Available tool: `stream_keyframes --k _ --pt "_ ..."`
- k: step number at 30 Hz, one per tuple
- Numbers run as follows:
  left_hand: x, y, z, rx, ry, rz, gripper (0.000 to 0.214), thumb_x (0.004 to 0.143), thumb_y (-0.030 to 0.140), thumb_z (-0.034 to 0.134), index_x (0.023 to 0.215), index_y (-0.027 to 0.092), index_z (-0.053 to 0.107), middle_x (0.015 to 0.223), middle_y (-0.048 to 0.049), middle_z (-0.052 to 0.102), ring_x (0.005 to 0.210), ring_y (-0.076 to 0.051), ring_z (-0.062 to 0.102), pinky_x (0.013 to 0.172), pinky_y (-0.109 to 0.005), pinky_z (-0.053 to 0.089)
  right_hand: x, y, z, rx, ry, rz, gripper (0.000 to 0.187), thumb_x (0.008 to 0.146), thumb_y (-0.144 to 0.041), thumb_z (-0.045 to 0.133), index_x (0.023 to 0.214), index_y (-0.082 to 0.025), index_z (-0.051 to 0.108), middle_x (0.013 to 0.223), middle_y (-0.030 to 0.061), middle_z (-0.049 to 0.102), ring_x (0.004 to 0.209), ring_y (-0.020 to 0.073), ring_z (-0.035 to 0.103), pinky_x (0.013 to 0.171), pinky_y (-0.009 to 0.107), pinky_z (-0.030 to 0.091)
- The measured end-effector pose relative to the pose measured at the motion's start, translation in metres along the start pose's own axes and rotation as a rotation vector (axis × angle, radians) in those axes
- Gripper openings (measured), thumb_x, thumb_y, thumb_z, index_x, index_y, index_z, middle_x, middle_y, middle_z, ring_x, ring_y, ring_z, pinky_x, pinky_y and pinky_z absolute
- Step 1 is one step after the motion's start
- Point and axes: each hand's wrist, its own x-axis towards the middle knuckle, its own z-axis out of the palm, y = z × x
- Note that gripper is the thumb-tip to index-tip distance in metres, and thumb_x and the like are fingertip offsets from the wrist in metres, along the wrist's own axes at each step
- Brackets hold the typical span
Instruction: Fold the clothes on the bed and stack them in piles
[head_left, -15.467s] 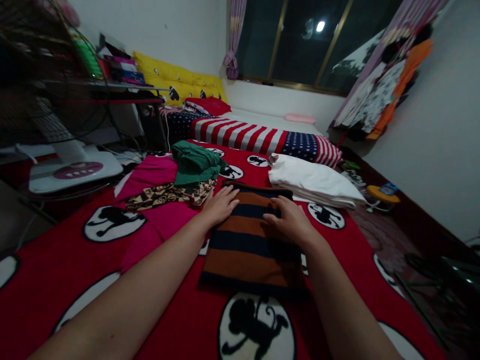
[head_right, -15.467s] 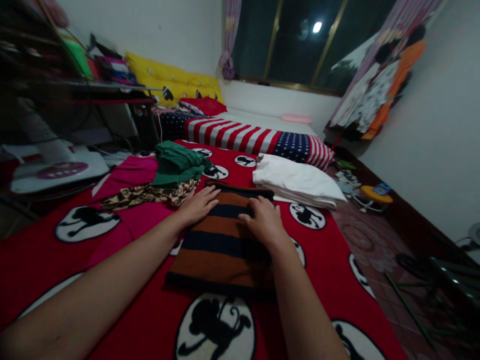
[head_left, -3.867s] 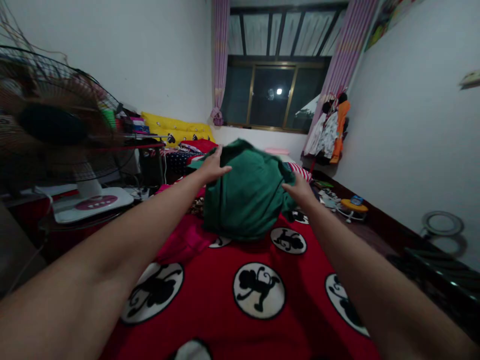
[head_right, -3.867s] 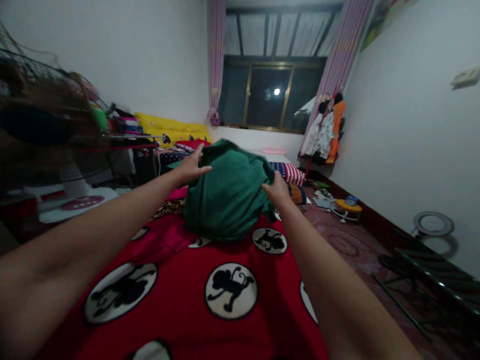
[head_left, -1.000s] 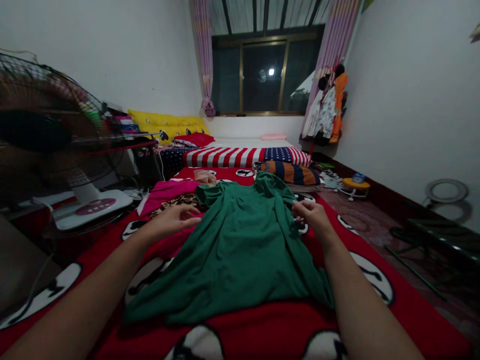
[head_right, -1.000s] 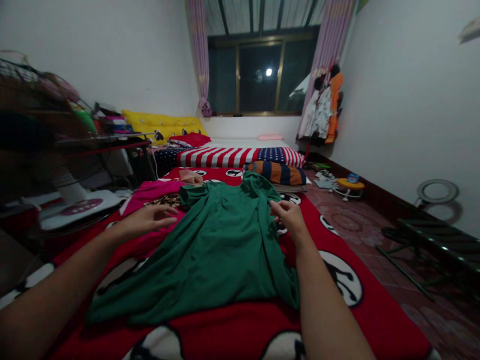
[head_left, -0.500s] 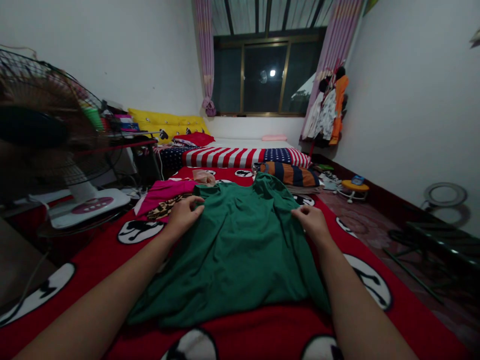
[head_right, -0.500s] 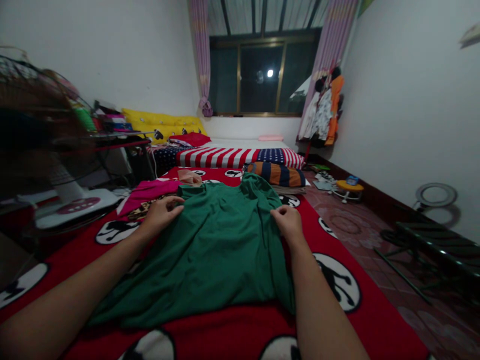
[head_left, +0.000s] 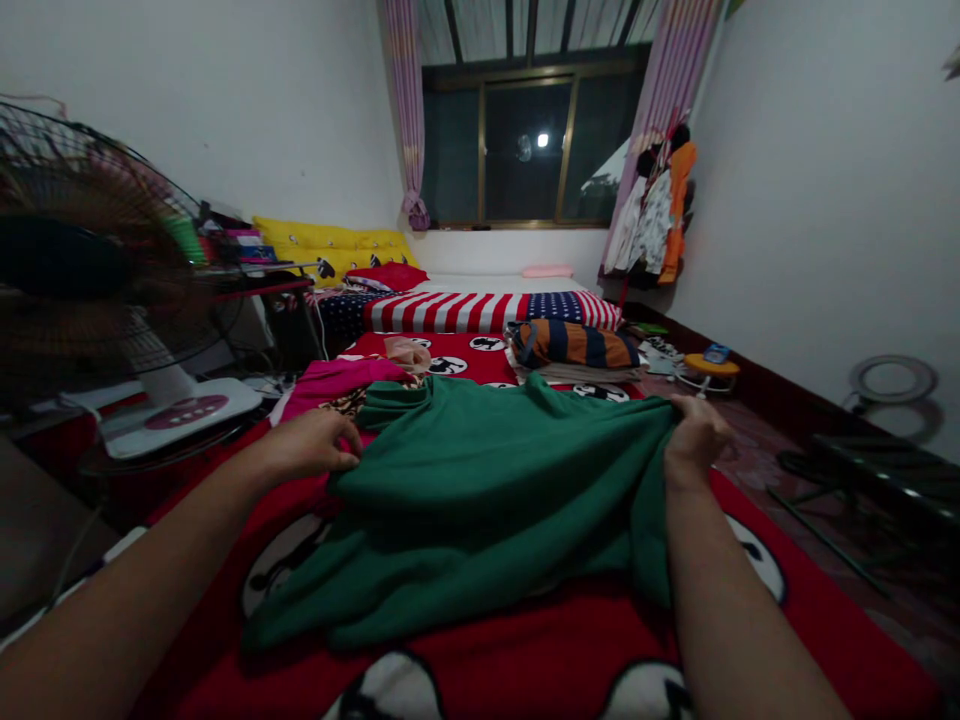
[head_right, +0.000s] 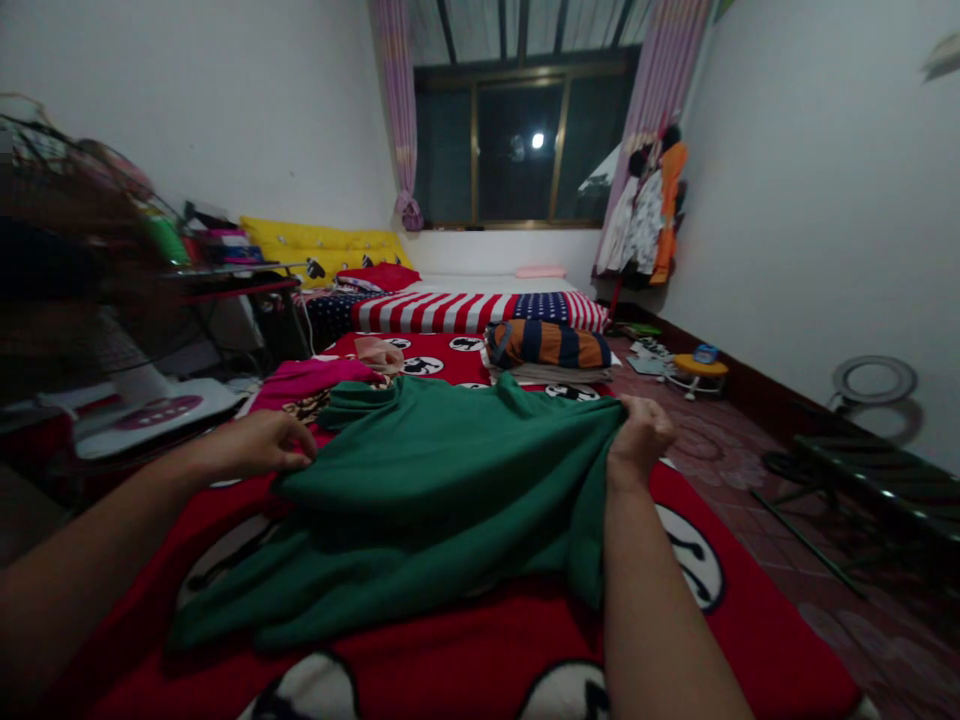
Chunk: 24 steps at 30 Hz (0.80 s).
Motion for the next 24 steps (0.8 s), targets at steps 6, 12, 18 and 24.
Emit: stream_keyframes --k 6,12,18,24 --pt "0.02 0.085 -0.008 0.093 0.075 0.237 0.035 0.079 0.044 0.06 0.101 0.02 0.073 0.092 -0.0064 0.073 0.084 -0.023 0.066 0.065 -0.026 0.047 -0.008 -0.001 0.014 0.106 -0.04 0.123 0.03 0.071 -0.037 0.06 0.049 -0.018 0.056 0.046 -0.0025 0.052 0.048 0.0124 0.048 0.053 0.026 0.041" --pt "0.075 0.15 0.053 0.019 0.035 0.377 0.046 0.083 0.033 0.062 0.127 0.018 0.06 0.129 -0.0103 0.06 0.12 -0.025 0.054 0.1 -0.029 0.04 -0.009 -0.002 0.015 0.165 -0.112 0.24 0.025 0.06 -0.034 0.068 0.046 -0.017 0.058 0.045 -0.0024 0.054 0.047 0.0107 0.047 0.052 0.024 0.039" --pt "0.099 0.15 0.124 0.001 0.069 0.281 0.066 0.091 0.057 0.04 0.147 0.021 0.034 0.155 -0.016 0.024 0.142 -0.033 0.02 0.113 -0.049 0.019 -0.015 -0.011 0.011 -0.091 -0.453 0.247 0.033 0.062 -0.045 0.067 0.045 -0.018 0.058 0.045 -0.0007 0.056 0.044 0.0118 0.045 0.047 0.024 0.036" --pt "0.102 0.144 0.142 0.046 0.129 0.274 0.066 0.092 0.062 0.03 0.146 0.025 0.036 0.156 -0.0118 0.022 0.143 -0.033 0.017 0.114 -0.051 0.015 -0.048 -0.01 0.02 -0.607 -1.228 -0.1 0.025 0.069 -0.041 0.065 0.059 -0.018 0.068 0.06 0.0035 0.067 0.058 0.0162 0.058 0.053 0.023 0.039"
